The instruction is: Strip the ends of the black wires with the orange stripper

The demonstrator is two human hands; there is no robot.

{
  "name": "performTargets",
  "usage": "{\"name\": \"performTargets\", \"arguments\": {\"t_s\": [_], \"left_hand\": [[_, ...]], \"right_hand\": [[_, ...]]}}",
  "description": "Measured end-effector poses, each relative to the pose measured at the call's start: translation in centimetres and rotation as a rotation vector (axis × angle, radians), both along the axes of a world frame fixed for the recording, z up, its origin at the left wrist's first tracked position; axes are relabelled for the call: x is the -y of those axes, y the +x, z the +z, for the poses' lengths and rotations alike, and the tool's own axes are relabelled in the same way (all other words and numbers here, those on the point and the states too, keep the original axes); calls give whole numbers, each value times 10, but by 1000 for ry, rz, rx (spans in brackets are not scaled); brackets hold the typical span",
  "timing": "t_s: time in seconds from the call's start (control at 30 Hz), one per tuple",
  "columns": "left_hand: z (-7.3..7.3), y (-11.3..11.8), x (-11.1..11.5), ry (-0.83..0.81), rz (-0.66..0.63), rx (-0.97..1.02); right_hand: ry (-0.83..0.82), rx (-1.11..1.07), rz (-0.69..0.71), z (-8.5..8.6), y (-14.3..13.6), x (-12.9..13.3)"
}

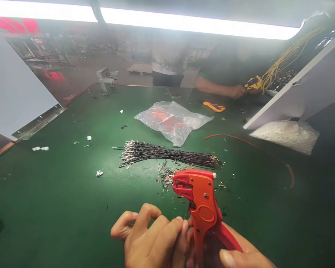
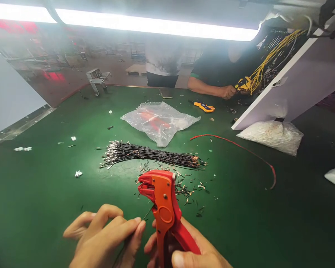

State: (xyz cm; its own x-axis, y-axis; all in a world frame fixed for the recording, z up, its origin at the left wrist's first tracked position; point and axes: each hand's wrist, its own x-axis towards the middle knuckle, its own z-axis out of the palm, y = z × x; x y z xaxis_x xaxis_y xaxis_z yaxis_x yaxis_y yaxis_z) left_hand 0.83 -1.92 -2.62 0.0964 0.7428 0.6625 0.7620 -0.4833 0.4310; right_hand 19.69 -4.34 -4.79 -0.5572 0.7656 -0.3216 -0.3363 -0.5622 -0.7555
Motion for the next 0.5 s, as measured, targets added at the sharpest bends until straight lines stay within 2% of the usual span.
{"name": "performTargets", "arguments": {"t_s": [0.13, 0.5], "left_hand": [[3, 2, 1, -56, -23, 69], [-7, 9, 5, -85, -48, 103]], "right_hand": [[18, 12, 9, 19, -3, -6], [132, 109, 96, 10, -6, -10]]}}
